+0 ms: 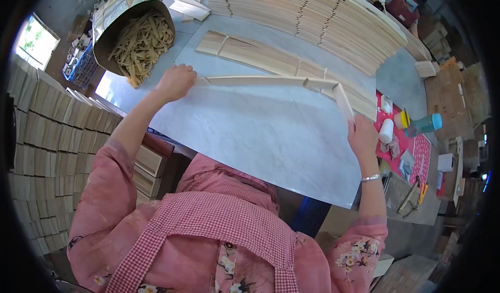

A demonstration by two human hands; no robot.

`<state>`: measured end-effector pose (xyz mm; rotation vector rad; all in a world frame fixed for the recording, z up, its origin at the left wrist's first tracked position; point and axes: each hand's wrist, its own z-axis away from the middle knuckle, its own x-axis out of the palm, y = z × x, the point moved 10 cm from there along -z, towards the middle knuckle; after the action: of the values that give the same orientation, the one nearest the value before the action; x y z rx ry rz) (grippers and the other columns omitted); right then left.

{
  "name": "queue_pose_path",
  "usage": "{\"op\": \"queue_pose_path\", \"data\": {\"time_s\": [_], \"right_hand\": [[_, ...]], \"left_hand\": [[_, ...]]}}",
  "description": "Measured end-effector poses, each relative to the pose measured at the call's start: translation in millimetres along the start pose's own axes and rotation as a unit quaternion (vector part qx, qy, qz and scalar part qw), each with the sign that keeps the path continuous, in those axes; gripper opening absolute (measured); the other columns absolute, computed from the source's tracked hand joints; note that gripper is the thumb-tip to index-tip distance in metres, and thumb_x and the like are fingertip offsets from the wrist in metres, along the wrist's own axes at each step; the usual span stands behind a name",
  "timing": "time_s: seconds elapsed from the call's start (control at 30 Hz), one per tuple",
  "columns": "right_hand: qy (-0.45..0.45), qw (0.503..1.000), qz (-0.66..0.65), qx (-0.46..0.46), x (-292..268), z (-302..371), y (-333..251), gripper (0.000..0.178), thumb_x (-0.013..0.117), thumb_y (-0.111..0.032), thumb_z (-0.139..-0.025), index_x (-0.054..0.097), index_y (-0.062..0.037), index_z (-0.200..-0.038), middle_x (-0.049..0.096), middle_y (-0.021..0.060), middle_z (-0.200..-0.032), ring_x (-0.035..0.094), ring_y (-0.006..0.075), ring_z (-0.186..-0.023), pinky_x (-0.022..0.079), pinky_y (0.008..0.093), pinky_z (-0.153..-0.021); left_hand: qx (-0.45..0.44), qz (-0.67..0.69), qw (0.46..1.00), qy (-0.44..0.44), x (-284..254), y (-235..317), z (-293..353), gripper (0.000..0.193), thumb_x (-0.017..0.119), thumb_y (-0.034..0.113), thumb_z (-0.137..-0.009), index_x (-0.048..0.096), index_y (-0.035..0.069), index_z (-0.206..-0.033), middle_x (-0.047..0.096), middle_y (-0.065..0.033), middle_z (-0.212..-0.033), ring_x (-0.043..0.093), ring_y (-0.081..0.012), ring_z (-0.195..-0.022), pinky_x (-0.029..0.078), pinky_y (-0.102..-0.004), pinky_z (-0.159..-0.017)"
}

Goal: Assembling rectangular wooden boxes using wood panels, glue, and a pneumatic nail gun.

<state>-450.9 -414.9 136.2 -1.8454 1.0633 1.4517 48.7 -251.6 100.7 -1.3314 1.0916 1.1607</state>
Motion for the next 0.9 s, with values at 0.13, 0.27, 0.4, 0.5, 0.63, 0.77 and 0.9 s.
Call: {"op": "queue_pose_path", "data": {"time_s": [0.13,0.27,0.4,0.5,0.63,0.77,0.9], "right_hand": [[-0.034,0.996,-0.062,0.056,-13.7,-34.9,-46.8,0.021,0.06,-0.014,-0.09,0.064,-0.0057,-0.109,0.071,0.0179,-0.089,0.067,0.0394,-0.077,0.053,0.046,-0.07],[-0.101,0.988,-0.111,0.043,-1.2,-26.2,-96.7,0.025,0.06,-0.013,-0.088,0.064,-0.0048,-0.111,0.071,0.0188,-0.086,0.067,0.0394,-0.076,0.054,0.0457,-0.07],[-0.153,0.958,-0.237,0.054,15.9,-7.8,-144.3,0.025,0.062,-0.011,-0.086,0.065,-0.0039,-0.11,0.068,0.0166,-0.078,0.064,0.0363,-0.069,0.053,0.044,-0.066],[-0.185,0.855,-0.457,0.159,34.2,2.7,-170.0,0.022,0.064,-0.008,-0.083,0.065,-0.0027,-0.105,0.061,0.0105,-0.064,0.054,0.0287,-0.053,0.049,0.0405,-0.057],[-0.214,0.893,-0.394,0.027,16.3,7.4,-252.0,0.022,0.07,-0.01,-0.083,0.066,-0.0038,-0.103,0.064,0.0106,-0.074,0.06,0.027,-0.065,0.05,0.0385,-0.065],[-0.109,0.946,-0.276,-0.131,0.6,1.4,-278.9,0.019,0.075,-0.012,-0.083,0.066,-0.0054,-0.099,0.065,0.0085,-0.08,0.061,0.0247,-0.072,0.049,0.0366,-0.069],[0.002,0.951,-0.209,-0.228,-0.7,4.5,-287.5,0.019,0.077,-0.015,-0.083,0.065,-0.0068,-0.094,0.063,0.0057,-0.083,0.059,0.0228,-0.076,0.047,0.0351,-0.072]], "left_hand": [[-0.016,0.052,0.997,-0.059,10.6,2.7,12.9,0.016,0.054,0.011,-0.089,0.063,0.005,-0.101,0.066,-0.0136,-0.103,0.062,-0.034,-0.105,0.049,-0.0479,-0.091],[-0.065,0.156,0.985,-0.022,21.0,-15.6,22.9,0.027,0.054,0.01,-0.088,0.06,0.004,-0.114,0.066,-0.0149,-0.112,0.063,-0.0333,-0.103,0.051,-0.0452,-0.088],[-0.131,0.307,0.943,-0.008,27.4,-38.5,36.3,0.039,0.054,0.008,-0.086,0.055,0.004,-0.125,0.063,-0.015,-0.123,0.063,-0.0307,-0.1,0.054,-0.0412,-0.084],[-0.183,0.499,0.839,-0.119,35.8,-26.8,39.5,0.049,0.057,0.006,-0.086,0.049,0.006,-0.134,0.059,-0.014,-0.131,0.061,-0.0266,-0.097,0.055,-0.0365,-0.082],[-0.147,0.582,0.793,-0.108,42.7,-1.5,35.9,0.047,0.061,0.004,-0.087,0.049,0.008,-0.132,0.056,-0.0118,-0.132,0.059,-0.0229,-0.093,0.054,-0.0333,-0.08],[-0.112,0.634,0.761,-0.084,44.5,5.7,40.0,0.048,0.067,0.005,-0.086,0.05,0.006,-0.131,0.056,-0.0128,-0.133,0.06,-0.0227,-0.086,0.055,-0.0334,-0.076],[-0.092,0.662,0.741,-0.062,41.6,8.0,45.9,0.048,0.07,0.007,-0.087,0.05,0.004,-0.13,0.056,-0.0137,-0.134,0.062,-0.0225,-0.083,0.055,-0.0337,-0.075]]}}
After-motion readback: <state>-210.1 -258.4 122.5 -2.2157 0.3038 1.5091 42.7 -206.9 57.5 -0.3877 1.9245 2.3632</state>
